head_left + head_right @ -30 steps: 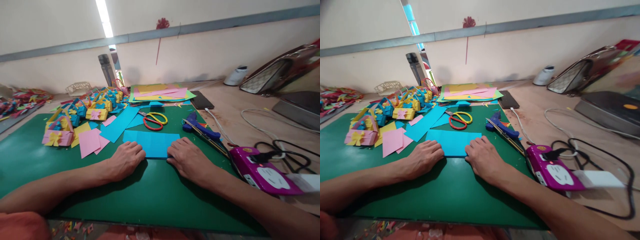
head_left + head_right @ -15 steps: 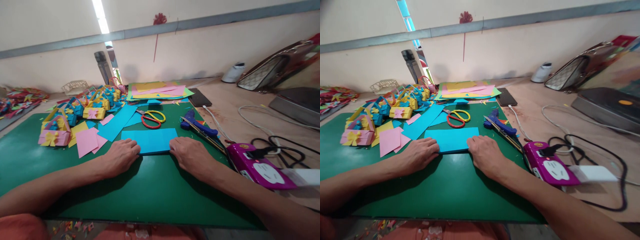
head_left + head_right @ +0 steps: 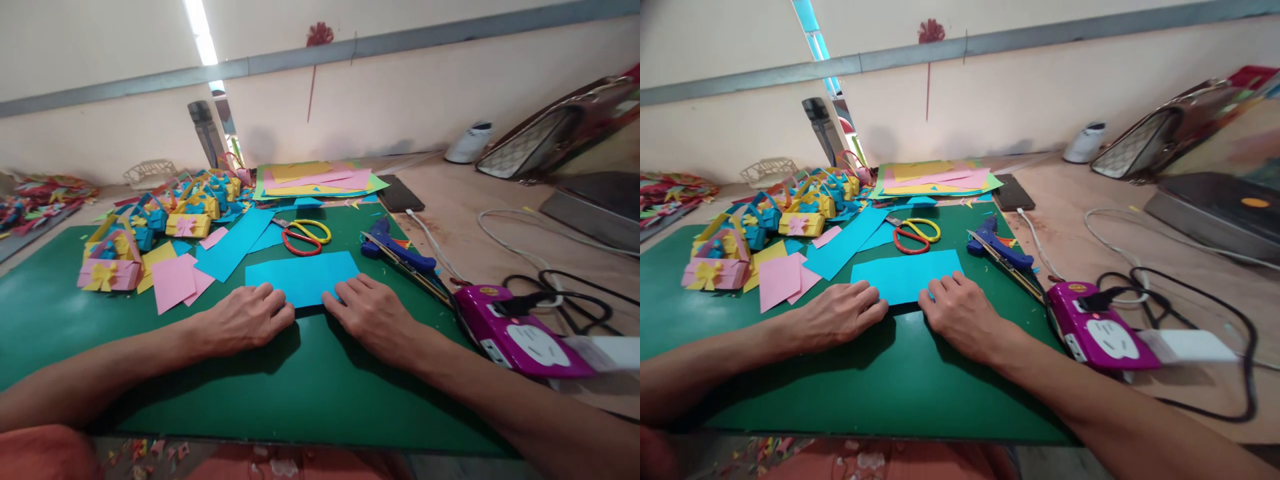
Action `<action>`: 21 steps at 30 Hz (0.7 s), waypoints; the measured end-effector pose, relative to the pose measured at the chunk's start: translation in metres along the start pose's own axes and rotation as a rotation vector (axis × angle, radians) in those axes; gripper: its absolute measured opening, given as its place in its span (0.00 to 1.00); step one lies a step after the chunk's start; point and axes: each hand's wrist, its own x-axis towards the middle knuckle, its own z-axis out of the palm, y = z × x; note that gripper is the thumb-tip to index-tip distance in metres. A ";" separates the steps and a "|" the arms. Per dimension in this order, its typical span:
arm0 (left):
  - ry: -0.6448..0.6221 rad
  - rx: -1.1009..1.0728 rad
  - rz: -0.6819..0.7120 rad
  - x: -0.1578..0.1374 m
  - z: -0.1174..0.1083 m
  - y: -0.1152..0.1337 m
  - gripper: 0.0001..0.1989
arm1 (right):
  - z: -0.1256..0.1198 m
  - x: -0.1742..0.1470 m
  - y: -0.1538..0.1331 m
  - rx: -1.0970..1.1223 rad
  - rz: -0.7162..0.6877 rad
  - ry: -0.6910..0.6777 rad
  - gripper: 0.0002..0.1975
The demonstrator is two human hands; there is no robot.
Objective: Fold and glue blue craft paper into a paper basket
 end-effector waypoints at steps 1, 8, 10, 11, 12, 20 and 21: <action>-0.010 -0.004 0.005 0.000 0.000 0.000 0.07 | 0.000 0.000 0.000 -0.008 -0.012 0.012 0.05; 0.093 -0.961 -0.276 0.000 -0.013 -0.010 0.09 | 0.000 0.000 0.002 -0.021 -0.059 0.056 0.07; 0.186 -1.390 -0.506 0.002 -0.014 -0.016 0.09 | 0.000 0.000 0.000 -0.002 -0.069 0.051 0.07; 0.212 -1.597 -0.576 0.003 -0.014 -0.017 0.11 | 0.000 0.001 -0.001 0.010 -0.076 0.050 0.08; 0.229 -1.782 -0.629 0.005 -0.012 -0.019 0.13 | 0.000 0.001 -0.002 0.021 -0.081 0.050 0.08; 0.195 -2.205 -0.740 0.013 -0.003 -0.015 0.14 | -0.002 0.001 -0.005 0.070 -0.101 0.033 0.08; 0.186 -2.207 -0.745 0.013 -0.004 -0.015 0.15 | -0.002 0.000 -0.005 0.075 -0.101 0.036 0.08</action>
